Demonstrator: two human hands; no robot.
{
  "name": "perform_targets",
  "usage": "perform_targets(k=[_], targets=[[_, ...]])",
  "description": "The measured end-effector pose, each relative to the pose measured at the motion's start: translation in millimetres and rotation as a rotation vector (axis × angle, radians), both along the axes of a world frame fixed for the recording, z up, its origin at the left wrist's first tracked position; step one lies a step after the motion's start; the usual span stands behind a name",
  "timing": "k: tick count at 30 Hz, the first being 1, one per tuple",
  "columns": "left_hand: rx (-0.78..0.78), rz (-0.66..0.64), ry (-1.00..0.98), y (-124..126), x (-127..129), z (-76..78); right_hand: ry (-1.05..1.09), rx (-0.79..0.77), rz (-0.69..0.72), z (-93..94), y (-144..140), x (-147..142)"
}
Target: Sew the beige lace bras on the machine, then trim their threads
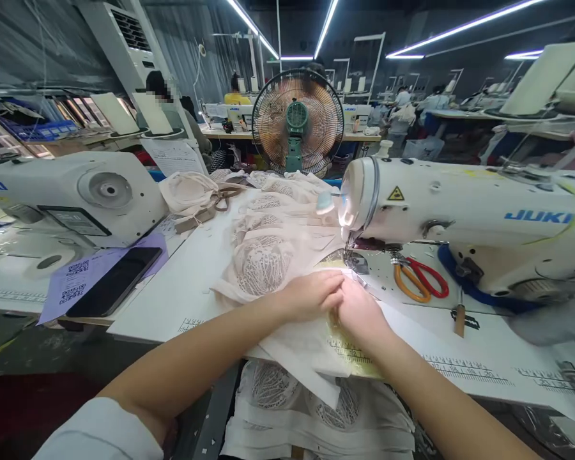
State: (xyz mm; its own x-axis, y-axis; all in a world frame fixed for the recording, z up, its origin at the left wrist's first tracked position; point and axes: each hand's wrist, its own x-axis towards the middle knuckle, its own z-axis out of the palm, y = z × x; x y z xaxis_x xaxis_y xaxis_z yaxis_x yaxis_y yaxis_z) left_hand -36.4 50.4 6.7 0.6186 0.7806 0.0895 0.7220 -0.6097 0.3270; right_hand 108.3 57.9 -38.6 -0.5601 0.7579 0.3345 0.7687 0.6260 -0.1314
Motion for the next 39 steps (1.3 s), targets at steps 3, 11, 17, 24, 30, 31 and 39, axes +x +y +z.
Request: perform_targets(k=[3,11,17,24,30,31,39], targets=[[0.053,0.007,0.088,19.8,-1.0,-10.1,0.057,-0.007,0.071,5.2,-2.0,4.8],[0.134,0.112,0.271,16.9,9.6,-7.7,0.065,0.121,0.1,-14.9,-34.7,47.2],[0.112,0.146,0.261,34.4,15.1,-9.5,0.049,0.178,0.058,-26.4,-34.8,53.7],[0.126,0.079,0.27,44.1,9.5,-8.2,0.056,0.17,0.04,-30.0,-31.4,49.2],[0.143,0.063,0.276,47.8,6.7,-10.4,0.08,0.152,0.03,-27.8,-31.8,47.7],[0.141,0.062,0.271,48.4,6.4,-11.1,0.076,0.156,0.033,-26.8,-31.8,47.1],[0.135,0.029,0.28,51.4,4.3,-12.3,0.028,0.175,0.031,-21.5,-33.9,43.8]])
